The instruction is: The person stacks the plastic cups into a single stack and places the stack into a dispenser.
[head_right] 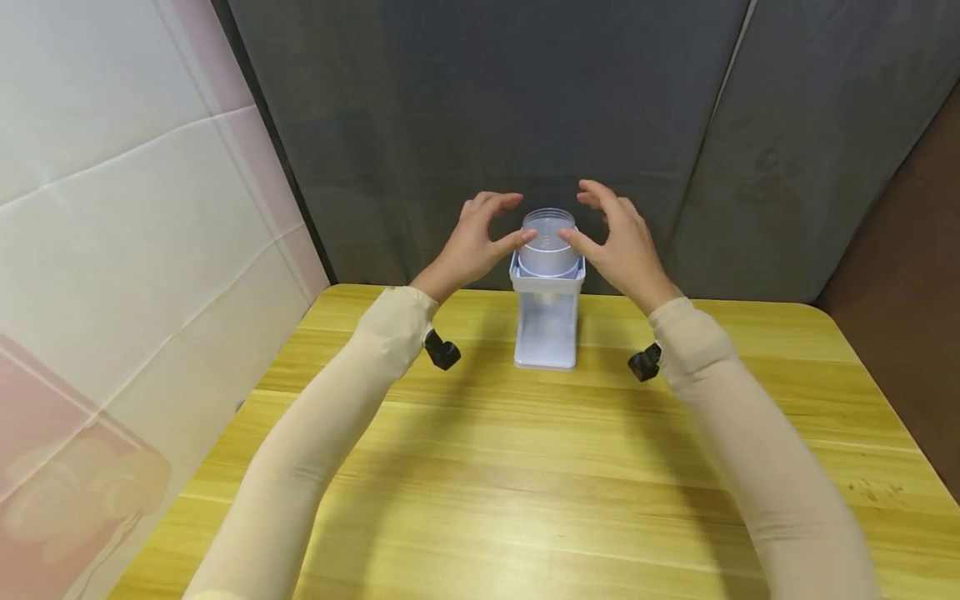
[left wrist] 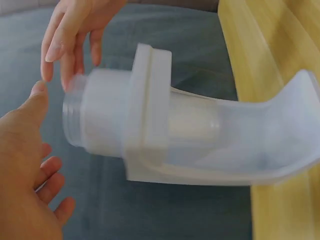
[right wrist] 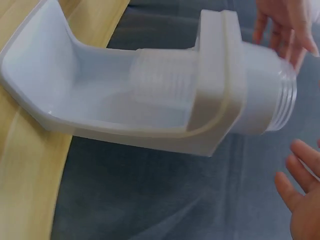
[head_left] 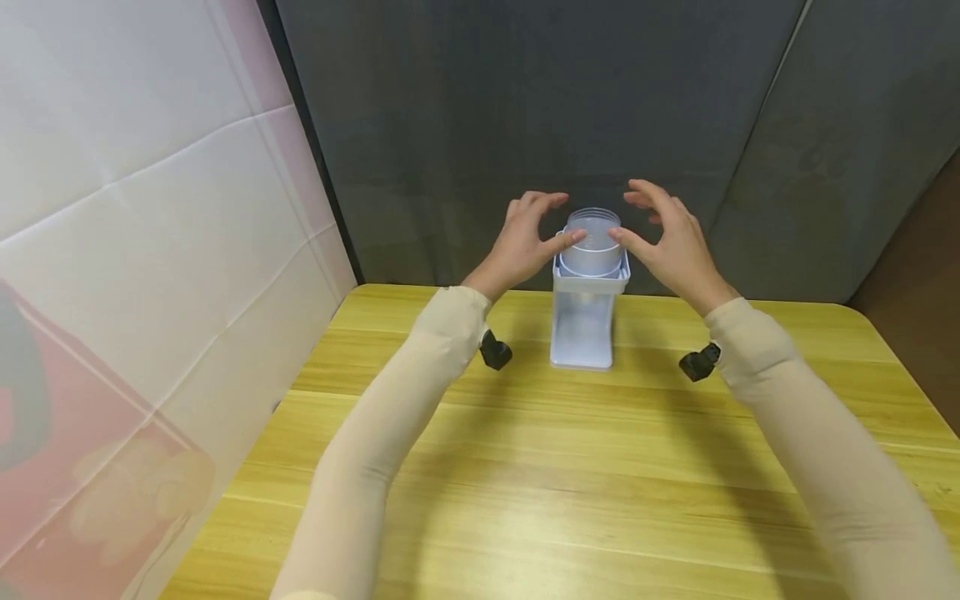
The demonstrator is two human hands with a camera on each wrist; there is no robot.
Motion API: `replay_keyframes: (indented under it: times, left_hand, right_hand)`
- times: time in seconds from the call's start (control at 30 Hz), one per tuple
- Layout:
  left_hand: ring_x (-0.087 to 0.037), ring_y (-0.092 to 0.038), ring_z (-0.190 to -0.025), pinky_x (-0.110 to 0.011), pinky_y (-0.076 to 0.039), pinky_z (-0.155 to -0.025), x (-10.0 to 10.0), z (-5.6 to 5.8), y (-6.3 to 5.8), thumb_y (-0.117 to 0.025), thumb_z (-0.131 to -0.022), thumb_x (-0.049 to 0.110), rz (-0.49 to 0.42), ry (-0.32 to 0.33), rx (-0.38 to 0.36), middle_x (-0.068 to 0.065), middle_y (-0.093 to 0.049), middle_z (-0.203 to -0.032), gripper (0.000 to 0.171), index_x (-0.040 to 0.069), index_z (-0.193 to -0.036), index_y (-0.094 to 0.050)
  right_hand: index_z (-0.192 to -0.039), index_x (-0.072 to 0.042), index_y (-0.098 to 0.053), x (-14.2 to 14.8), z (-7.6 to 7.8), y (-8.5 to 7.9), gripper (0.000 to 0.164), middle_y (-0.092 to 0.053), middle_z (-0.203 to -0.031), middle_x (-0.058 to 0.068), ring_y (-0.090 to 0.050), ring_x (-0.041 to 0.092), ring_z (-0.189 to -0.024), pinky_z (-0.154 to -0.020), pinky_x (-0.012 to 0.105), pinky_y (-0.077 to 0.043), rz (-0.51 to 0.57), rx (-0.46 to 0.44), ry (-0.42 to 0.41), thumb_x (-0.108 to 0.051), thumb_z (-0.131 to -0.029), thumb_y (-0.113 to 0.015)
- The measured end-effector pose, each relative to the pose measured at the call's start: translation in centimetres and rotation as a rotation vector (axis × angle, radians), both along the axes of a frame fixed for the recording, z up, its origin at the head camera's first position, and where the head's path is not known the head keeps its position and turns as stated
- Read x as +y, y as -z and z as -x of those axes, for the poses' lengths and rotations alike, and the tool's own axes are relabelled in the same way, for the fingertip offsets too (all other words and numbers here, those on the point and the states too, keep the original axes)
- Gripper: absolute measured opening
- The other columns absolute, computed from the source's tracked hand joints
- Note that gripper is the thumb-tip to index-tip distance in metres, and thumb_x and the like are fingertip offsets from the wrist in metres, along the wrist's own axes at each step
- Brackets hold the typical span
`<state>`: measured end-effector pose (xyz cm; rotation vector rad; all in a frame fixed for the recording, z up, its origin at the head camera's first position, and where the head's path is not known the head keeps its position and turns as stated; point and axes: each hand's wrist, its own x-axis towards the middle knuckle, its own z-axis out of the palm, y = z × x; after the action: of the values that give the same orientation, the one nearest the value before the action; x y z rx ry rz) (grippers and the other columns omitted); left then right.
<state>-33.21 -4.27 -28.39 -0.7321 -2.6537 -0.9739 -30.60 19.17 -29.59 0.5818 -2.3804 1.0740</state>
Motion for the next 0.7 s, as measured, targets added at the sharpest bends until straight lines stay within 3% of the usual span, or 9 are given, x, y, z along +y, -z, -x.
replay_keyframes:
  times: [0.2,0.33,0.43,0.53,0.7]
  left_hand:
    - [-0.026,-0.031,-0.144,-0.045,-0.029,-0.122,-1.0,-2.7,-0.6,-0.062,-0.093,0.052,0.182,0.081,0.274,-0.006,-0.032,-0.159,0.078,0.017,-0.155,-0.03]
    - [-0.028,-0.023,-0.151,-0.049,-0.021,-0.126,-1.5,-4.4,0.7,-0.057,-0.095,0.055,0.329,0.135,0.403,-0.006,-0.02,-0.165,0.084,0.017,-0.159,-0.018]
    - [-0.03,-0.017,-0.154,-0.051,-0.019,-0.126,-2.0,-5.4,2.6,-0.053,-0.096,0.058,0.427,0.159,0.418,-0.006,-0.013,-0.168,0.086,0.017,-0.16,-0.012]
    - [-0.03,-0.013,-0.155,-0.053,-0.019,-0.125,-2.4,-6.3,4.8,-0.05,-0.096,0.06,0.505,0.178,0.377,-0.005,-0.007,-0.169,0.086,0.019,-0.16,-0.009]
    - [-0.031,-0.009,-0.156,-0.057,-0.019,-0.125,-2.9,-7.3,7.5,-0.046,-0.096,0.064,0.596,0.206,0.295,-0.004,-0.003,-0.169,0.087,0.023,-0.16,-0.004]
  right_hand:
    - [-0.155,-0.021,-0.032,-0.1,-2.2,0.2,0.072,-0.035,-0.16,0.006,-0.031,0.032,-0.146,-0.119,0.058,-0.029,-0.115,0.149,-0.057,-0.037,-0.094,-0.067]
    - [-0.156,-0.018,-0.029,0.1,-3.5,1.6,0.075,-0.028,-0.163,0.01,-0.027,0.037,-0.147,-0.119,0.061,-0.026,-0.217,0.251,-0.111,-0.052,-0.096,-0.058]
    - [-0.156,-0.015,-0.027,0.2,-4.2,3.5,0.079,-0.026,-0.164,0.012,-0.027,0.038,-0.147,-0.119,0.061,-0.026,-0.293,0.289,-0.13,-0.063,-0.096,-0.046]
    - [-0.157,-0.014,-0.027,0.4,-5.0,5.7,0.082,-0.025,-0.163,0.012,-0.027,0.038,-0.147,-0.117,0.061,-0.028,-0.348,0.295,-0.127,-0.069,-0.096,-0.037]
    - [-0.156,-0.015,-0.028,0.7,-6.3,8.7,0.081,-0.024,-0.164,0.013,-0.026,0.039,-0.147,-0.113,0.067,-0.029,-0.414,0.248,-0.126,-0.069,-0.096,-0.037]
